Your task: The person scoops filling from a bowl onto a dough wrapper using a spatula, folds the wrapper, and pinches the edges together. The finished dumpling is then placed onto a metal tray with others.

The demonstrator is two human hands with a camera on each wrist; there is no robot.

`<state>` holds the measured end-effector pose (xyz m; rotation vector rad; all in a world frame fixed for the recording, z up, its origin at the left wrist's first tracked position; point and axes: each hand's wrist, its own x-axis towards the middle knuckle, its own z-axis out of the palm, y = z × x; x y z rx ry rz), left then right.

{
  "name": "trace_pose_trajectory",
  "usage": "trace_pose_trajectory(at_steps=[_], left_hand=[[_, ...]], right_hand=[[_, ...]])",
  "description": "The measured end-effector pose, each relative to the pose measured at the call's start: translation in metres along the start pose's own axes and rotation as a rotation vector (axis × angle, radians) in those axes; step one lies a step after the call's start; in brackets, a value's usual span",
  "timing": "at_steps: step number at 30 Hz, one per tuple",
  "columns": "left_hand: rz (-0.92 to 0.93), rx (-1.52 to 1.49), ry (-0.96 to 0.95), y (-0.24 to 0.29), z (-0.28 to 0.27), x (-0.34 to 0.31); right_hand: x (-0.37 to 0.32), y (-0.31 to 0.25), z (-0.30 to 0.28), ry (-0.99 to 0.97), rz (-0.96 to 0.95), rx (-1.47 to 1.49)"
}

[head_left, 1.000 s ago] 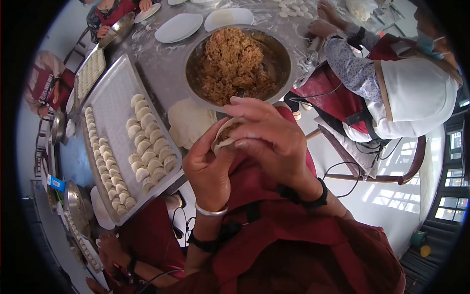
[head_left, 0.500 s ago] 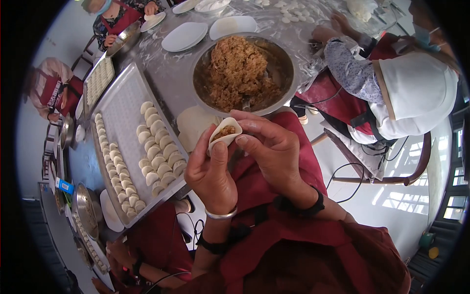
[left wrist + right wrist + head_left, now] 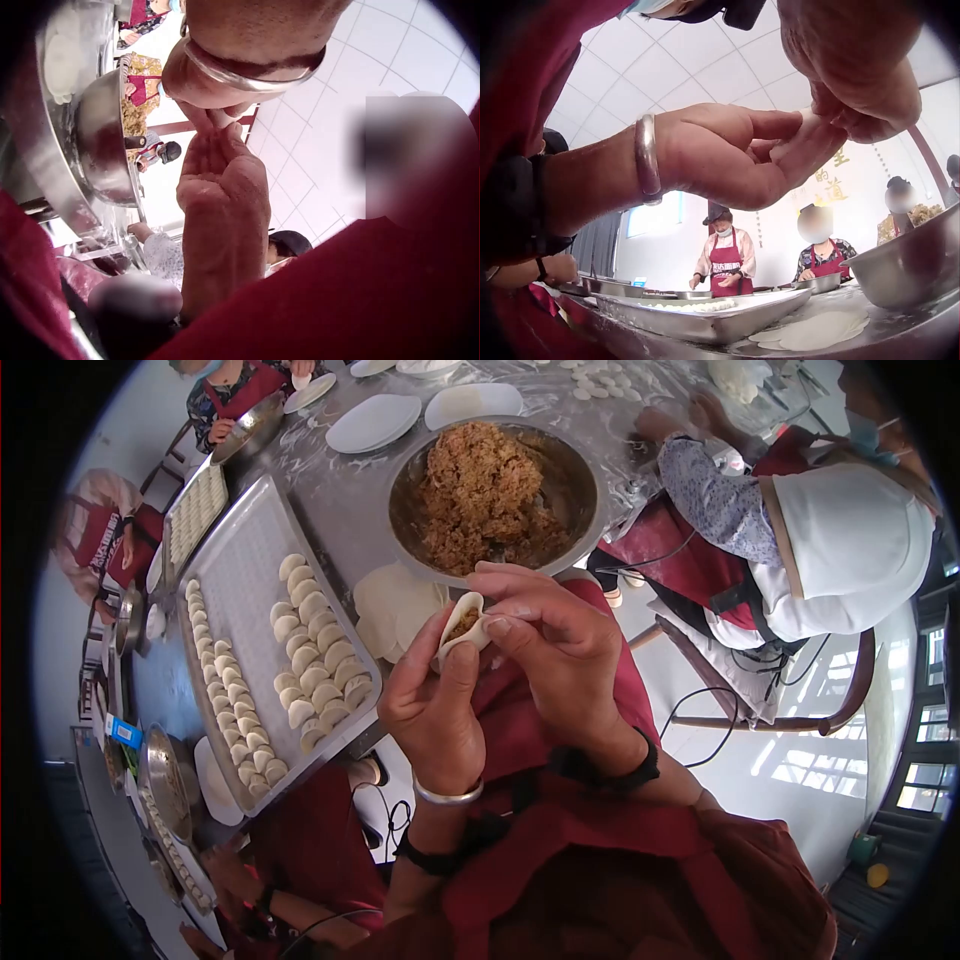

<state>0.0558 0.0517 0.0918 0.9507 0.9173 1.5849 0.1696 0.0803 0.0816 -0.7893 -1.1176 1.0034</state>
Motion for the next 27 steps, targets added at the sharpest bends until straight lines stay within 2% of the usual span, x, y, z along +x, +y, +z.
trace_pose_trajectory(at_steps=[6,9,12,21,24,27], left_hand=[[-0.003,-0.063,-0.023,0.001,-0.002,0.002],[-0.023,-0.083,-0.026,0.002,-0.002,0.003],[-0.024,-0.064,-0.019,-0.003,-0.005,0.003],[-0.033,0.015,0.016,-0.005,-0.008,0.004],[-0.019,0.074,0.005,-0.001,-0.009,0.002],[0.003,0.145,-0.022,0.0,-0.011,0.001]], right_hand=[[0.007,0.002,-0.01,-0.099,-0.108,-0.073],[0.005,0.003,-0.008,-0.106,0.066,0.168],[0.005,0.008,-0.01,-0.205,0.06,0.156],[0.003,0.01,-0.008,-0.146,-0.097,-0.081],[0.008,0.008,-0.01,-0.176,-0.241,-0.236],[0.009,0.003,-0.01,-0.178,-0.263,-0.236]])
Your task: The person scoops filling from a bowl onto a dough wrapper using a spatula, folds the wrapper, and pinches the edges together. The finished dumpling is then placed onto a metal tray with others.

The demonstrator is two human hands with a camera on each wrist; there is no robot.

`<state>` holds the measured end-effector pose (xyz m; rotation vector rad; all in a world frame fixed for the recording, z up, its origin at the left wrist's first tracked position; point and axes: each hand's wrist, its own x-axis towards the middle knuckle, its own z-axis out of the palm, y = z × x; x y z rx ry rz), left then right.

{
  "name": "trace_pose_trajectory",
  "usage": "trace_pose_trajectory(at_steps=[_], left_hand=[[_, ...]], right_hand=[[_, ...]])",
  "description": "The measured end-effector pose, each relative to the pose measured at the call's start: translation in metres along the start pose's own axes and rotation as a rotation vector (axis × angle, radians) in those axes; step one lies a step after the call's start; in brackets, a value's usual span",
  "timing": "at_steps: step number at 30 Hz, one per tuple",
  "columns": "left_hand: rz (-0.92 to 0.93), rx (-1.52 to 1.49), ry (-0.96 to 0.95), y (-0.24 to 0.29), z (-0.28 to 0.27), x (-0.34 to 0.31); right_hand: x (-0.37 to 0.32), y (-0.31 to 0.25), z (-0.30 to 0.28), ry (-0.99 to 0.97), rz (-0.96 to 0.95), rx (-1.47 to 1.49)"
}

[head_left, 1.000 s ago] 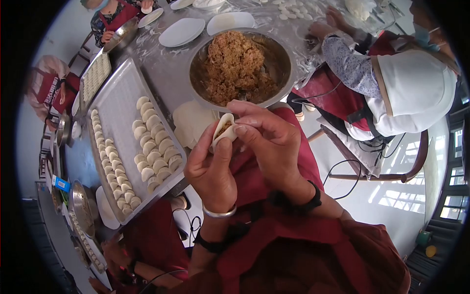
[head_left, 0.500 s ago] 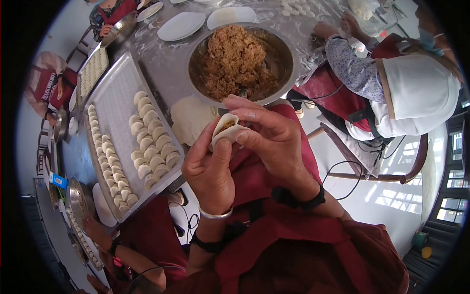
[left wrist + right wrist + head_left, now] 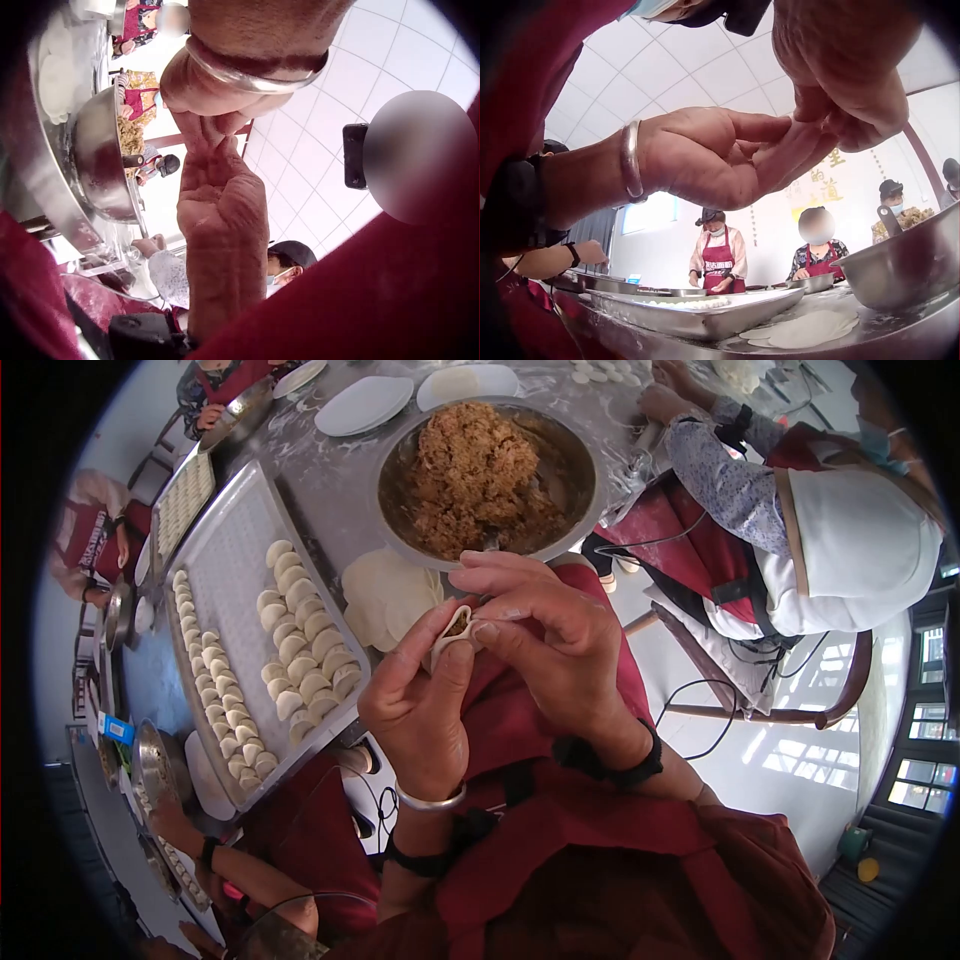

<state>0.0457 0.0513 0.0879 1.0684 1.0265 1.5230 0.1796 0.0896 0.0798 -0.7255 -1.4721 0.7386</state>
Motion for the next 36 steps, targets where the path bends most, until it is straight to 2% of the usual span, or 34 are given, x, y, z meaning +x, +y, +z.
trace_pose_trajectory(at_steps=[3,6,9,18,24,27,29,36], left_hand=[[-0.004,0.035,-0.023,0.002,0.0,-0.001],[-0.02,0.031,-0.026,0.0,-0.002,-0.001],[-0.024,-0.013,-0.01,-0.001,-0.003,0.001],[-0.062,-0.09,-0.009,-0.001,-0.002,-0.003],[-0.048,-0.048,-0.043,-0.005,-0.005,-0.005],[-0.053,-0.04,-0.07,-0.004,-0.005,-0.006],[-0.061,-0.104,-0.08,-0.003,-0.003,-0.007],[-0.093,-0.014,-0.114,0.0,-0.003,-0.006]], right_hand=[[-0.003,-0.002,-0.004,-0.024,-0.006,0.0],[-0.006,-0.004,-0.008,-0.077,0.11,0.021],[-0.013,-0.007,-0.003,0.048,0.369,0.286],[-0.018,0.003,0.007,0.084,0.148,0.135],[-0.014,0.001,-0.006,-0.019,-0.066,-0.193],[-0.021,-0.001,-0.006,0.019,0.083,-0.071],[-0.02,-0.002,-0.008,0.016,0.09,-0.024],[-0.019,0.001,-0.009,-0.008,0.097,0.023]])
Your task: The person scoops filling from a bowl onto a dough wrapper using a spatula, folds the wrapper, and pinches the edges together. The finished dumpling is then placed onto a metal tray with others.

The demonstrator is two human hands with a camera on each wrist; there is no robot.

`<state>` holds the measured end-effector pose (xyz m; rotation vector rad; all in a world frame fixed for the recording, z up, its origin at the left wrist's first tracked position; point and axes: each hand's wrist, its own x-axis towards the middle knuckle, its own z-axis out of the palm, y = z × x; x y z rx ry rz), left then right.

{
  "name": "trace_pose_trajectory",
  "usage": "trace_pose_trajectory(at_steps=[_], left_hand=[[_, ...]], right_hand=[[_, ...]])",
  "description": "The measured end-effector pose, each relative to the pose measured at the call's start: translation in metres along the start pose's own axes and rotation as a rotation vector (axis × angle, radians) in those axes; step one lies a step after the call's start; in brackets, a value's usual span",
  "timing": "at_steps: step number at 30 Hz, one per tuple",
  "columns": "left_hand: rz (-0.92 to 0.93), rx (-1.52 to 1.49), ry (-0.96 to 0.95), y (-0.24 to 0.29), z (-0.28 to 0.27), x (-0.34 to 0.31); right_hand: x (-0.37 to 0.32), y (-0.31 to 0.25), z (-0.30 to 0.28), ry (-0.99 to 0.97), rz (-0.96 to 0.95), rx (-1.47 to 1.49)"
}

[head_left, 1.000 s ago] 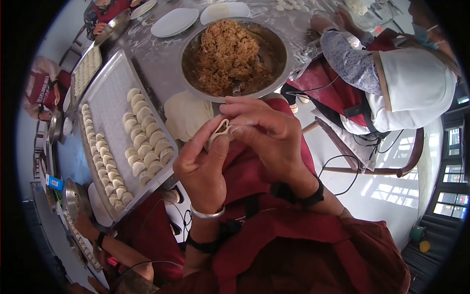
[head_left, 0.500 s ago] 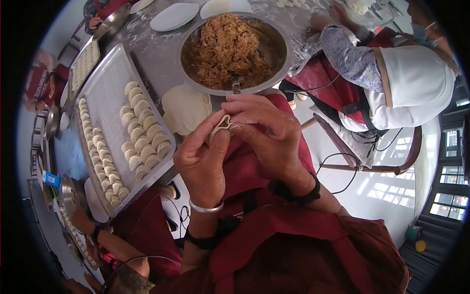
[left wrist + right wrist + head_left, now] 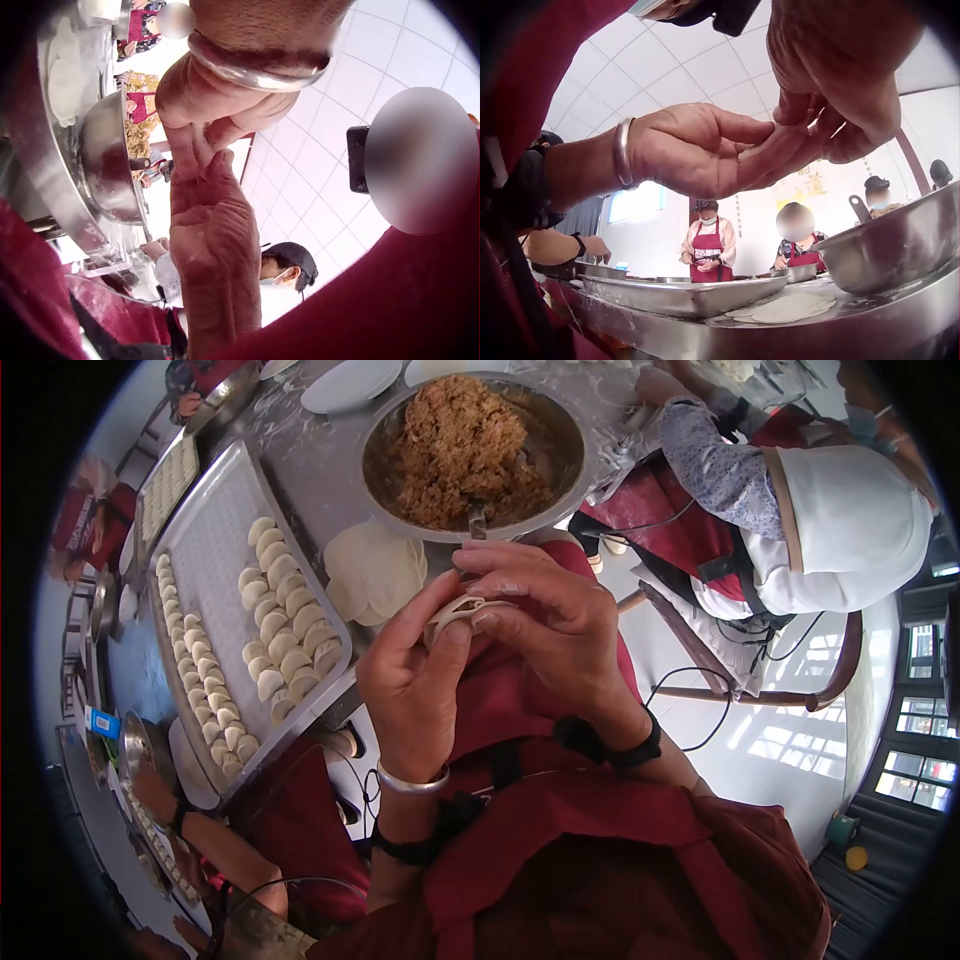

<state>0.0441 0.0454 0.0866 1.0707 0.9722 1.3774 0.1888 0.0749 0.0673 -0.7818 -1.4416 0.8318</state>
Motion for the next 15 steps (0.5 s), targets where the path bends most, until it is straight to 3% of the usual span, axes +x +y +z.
trace_pose_trajectory(at_steps=[6,11,15], left_hand=[[0.014,0.181,-0.072,0.001,-0.003,0.0],[0.063,0.402,-0.183,0.002,-0.013,0.006],[0.029,0.299,-0.157,-0.001,-0.011,0.005]], right_hand=[[0.003,0.002,0.001,-0.054,-0.23,-0.278],[0.004,0.002,-0.003,-0.085,-0.209,-0.331],[0.003,0.0,-0.004,-0.037,-0.115,-0.313]])
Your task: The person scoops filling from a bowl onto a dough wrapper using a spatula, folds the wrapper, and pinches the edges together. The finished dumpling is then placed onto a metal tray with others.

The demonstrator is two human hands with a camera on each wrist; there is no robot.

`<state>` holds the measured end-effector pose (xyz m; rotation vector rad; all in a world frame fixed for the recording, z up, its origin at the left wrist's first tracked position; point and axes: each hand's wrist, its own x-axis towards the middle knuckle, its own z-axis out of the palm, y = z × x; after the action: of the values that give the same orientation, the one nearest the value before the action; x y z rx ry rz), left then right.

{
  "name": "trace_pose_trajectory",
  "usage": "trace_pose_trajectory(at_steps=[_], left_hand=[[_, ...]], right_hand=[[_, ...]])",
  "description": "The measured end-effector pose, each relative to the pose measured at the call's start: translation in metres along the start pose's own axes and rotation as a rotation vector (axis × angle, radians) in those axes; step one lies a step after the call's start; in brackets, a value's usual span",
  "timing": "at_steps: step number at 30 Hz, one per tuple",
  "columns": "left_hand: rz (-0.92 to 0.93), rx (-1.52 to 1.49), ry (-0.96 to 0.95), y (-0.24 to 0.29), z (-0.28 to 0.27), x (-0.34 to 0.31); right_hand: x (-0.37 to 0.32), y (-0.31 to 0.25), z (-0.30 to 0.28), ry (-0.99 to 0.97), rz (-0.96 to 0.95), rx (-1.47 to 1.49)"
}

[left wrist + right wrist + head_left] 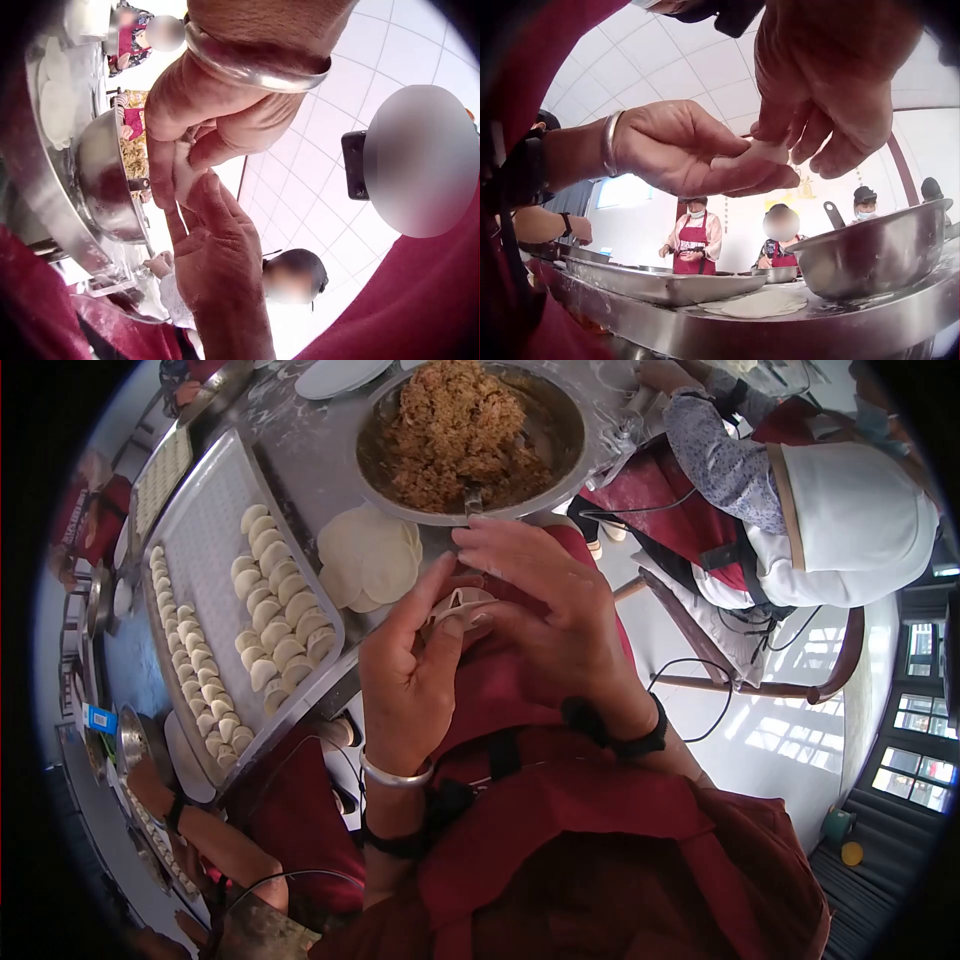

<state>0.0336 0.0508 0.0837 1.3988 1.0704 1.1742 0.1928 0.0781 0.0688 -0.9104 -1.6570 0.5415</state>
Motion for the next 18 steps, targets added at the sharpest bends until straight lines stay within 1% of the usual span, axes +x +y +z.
trace_pose_trajectory(at_steps=[2,3,5,6,8,9,11,12,13,14,17,18], left_hand=[[0.047,-0.023,0.008,0.002,0.003,0.0],[0.001,-0.023,-0.006,0.007,0.002,0.001],[-0.087,-0.022,-0.035,0.018,0.002,0.0],[-0.1,-0.103,0.004,0.02,0.004,-0.001],[-0.097,-0.264,0.079,0.024,0.012,-0.001],[-0.113,-0.198,0.167,0.017,0.011,0.0],[-0.013,0.002,0.215,0.012,0.01,0.002],[0.012,-0.064,0.254,0.004,0.011,0.002],[0.128,0.118,0.22,0.002,0.008,0.003],[0.1,0.058,0.206,0.006,0.007,0.003],[-0.039,-0.508,0.282,0.011,0.018,0.003],[-0.046,-0.498,0.273,0.013,0.018,0.002]], right_hand=[[0.0,-0.002,-0.003,-0.076,0.007,0.059],[0.002,-0.003,-0.005,-0.109,0.003,0.085],[0.002,-0.004,-0.006,-0.094,0.14,0.229],[0.0,-0.005,-0.007,-0.084,0.206,0.3],[-0.009,-0.012,-0.006,-0.055,0.353,0.346],[0.003,-0.013,-0.005,-0.021,0.352,0.358],[0.004,-0.014,-0.002,-0.027,0.29,0.289],[0.003,-0.014,0.001,-0.016,0.259,0.264],[0.004,-0.012,0.002,-0.007,0.234,0.237],[0.006,-0.012,0.003,0.005,0.208,0.258],[0.009,-0.016,0.004,0.03,0.203,0.313],[0.01,-0.02,0.004,0.036,0.209,0.317]])
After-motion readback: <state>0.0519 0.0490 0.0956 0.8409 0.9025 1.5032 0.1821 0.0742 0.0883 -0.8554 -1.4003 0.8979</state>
